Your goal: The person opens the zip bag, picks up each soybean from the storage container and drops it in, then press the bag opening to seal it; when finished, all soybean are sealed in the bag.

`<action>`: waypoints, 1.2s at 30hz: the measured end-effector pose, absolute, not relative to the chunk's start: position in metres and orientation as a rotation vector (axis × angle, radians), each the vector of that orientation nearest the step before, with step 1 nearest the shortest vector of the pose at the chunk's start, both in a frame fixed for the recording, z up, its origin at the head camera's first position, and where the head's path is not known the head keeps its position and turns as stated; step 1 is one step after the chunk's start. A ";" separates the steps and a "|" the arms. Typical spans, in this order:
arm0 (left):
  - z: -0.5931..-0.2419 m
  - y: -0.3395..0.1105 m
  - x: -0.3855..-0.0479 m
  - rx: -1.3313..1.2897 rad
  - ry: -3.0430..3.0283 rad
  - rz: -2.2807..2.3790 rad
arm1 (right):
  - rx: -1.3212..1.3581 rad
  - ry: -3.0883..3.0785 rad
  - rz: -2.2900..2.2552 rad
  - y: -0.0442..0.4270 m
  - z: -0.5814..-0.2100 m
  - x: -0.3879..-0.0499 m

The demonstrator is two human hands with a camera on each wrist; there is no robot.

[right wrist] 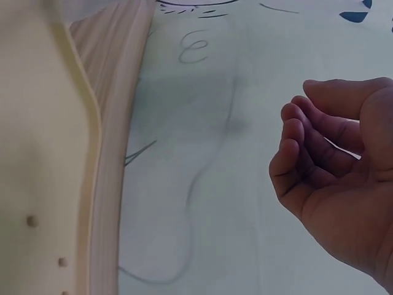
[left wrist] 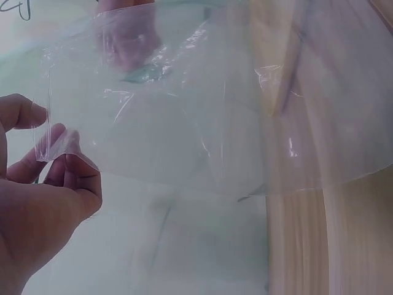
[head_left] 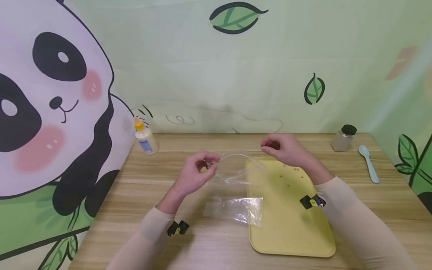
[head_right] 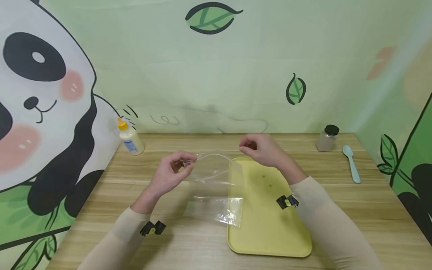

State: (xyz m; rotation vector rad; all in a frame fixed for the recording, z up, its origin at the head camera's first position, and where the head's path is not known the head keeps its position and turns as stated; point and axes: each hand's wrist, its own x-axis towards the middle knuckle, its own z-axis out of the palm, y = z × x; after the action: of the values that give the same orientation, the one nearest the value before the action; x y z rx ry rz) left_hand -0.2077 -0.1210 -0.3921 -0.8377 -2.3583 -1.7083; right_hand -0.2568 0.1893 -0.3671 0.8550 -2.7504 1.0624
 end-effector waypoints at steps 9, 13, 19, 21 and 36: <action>-0.396 -0.124 -0.207 -0.851 -2.330 -1.715 | 0.778 -2.758 1.055 0.208 -0.396 -0.260; -0.398 -0.124 -0.208 -0.845 -2.324 -1.722 | 0.748 -2.785 1.037 0.214 -0.408 -0.261; -0.401 -0.122 -0.207 -0.835 -2.320 -1.717 | 0.734 -2.834 1.026 0.220 -0.424 -0.260; -0.403 -0.122 -0.207 -0.835 -2.314 -1.727 | 0.731 -2.842 1.022 0.222 -0.428 -0.260; -0.412 -0.127 -0.202 -0.840 -2.251 -1.774 | 0.725 -2.907 0.937 0.236 -0.456 -0.260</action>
State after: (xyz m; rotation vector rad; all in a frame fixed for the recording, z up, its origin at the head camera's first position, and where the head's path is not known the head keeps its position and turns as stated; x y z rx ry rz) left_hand -0.2025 -0.1268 -0.4115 -0.8396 -2.2511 -1.7740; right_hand -0.2597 0.2363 -0.4560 0.7250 -2.9068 0.9367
